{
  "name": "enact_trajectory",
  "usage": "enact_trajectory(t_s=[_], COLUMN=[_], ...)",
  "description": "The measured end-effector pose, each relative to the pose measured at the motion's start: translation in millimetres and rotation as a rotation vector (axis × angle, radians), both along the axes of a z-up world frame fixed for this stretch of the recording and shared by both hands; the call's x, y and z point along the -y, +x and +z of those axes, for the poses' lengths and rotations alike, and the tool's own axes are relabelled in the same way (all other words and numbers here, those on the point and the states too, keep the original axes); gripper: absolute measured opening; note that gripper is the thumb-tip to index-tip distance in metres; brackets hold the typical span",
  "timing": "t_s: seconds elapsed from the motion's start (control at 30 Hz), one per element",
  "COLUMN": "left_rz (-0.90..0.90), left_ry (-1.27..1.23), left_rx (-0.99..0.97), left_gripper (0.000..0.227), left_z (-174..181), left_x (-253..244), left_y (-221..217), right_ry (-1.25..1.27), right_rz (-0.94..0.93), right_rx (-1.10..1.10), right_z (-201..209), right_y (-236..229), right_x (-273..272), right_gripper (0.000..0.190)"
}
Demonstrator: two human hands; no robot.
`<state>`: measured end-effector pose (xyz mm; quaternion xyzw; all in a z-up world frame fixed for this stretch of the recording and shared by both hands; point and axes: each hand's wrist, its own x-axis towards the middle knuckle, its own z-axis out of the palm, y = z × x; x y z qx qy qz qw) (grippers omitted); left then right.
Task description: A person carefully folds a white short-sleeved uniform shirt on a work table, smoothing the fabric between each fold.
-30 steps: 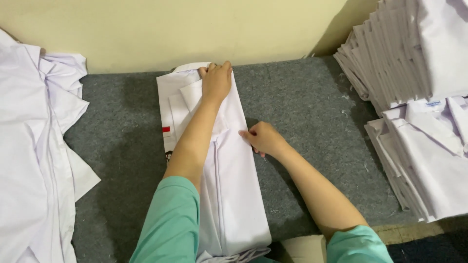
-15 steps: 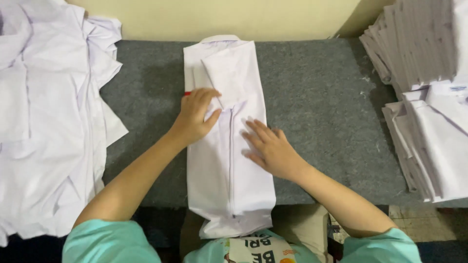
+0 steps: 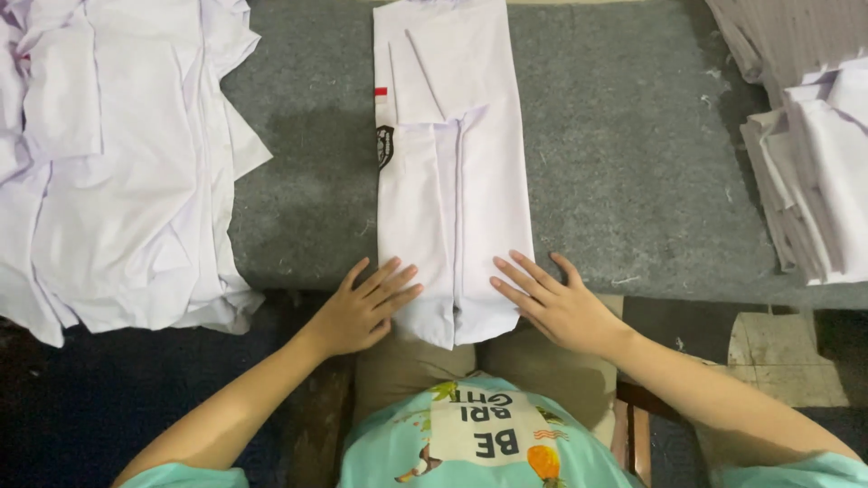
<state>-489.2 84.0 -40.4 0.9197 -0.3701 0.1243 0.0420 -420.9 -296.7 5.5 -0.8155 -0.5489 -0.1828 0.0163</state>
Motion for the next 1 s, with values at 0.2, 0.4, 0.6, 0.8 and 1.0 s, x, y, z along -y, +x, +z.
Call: enact_trajectory(t_s=[0.2, 0.4, 0.6, 0.8, 1.0], left_rz=[-0.037, -0.090, -0.270, -0.427, -0.455], left_ry=[0.060, -0.089, -0.040, -0.201, -0.260], left_rx=[0.249, 0.573, 0.507, 0.308, 0.005], left_gripper=[0.070, 0.041, 0.040, 0.048, 0.051], left_z=[-29.8, -22.2, -25.3, -18.7, 5.9], left_x=[-17.7, 19.6, 26.7, 24.6, 22.8], left_y=[5.8, 30.4, 30.7, 25.6, 18.9], right_ry=[0.071, 0.147, 0.108, 0.146, 0.130], right_rz=[-0.002, 0.058, 0.251, 0.426, 0.375], right_rx=[0.251, 0.425, 0.381, 0.007, -0.425], right_z=[-19.4, -32.5, -30.8, -26.4, 12.1], right_y=[5.1, 14.1, 21.6, 21.0, 12.0], right_x=[15.1, -12.1, -27.4, -23.5, -25.2], right_gripper=[0.056, 0.055, 0.060, 0.048, 0.052])
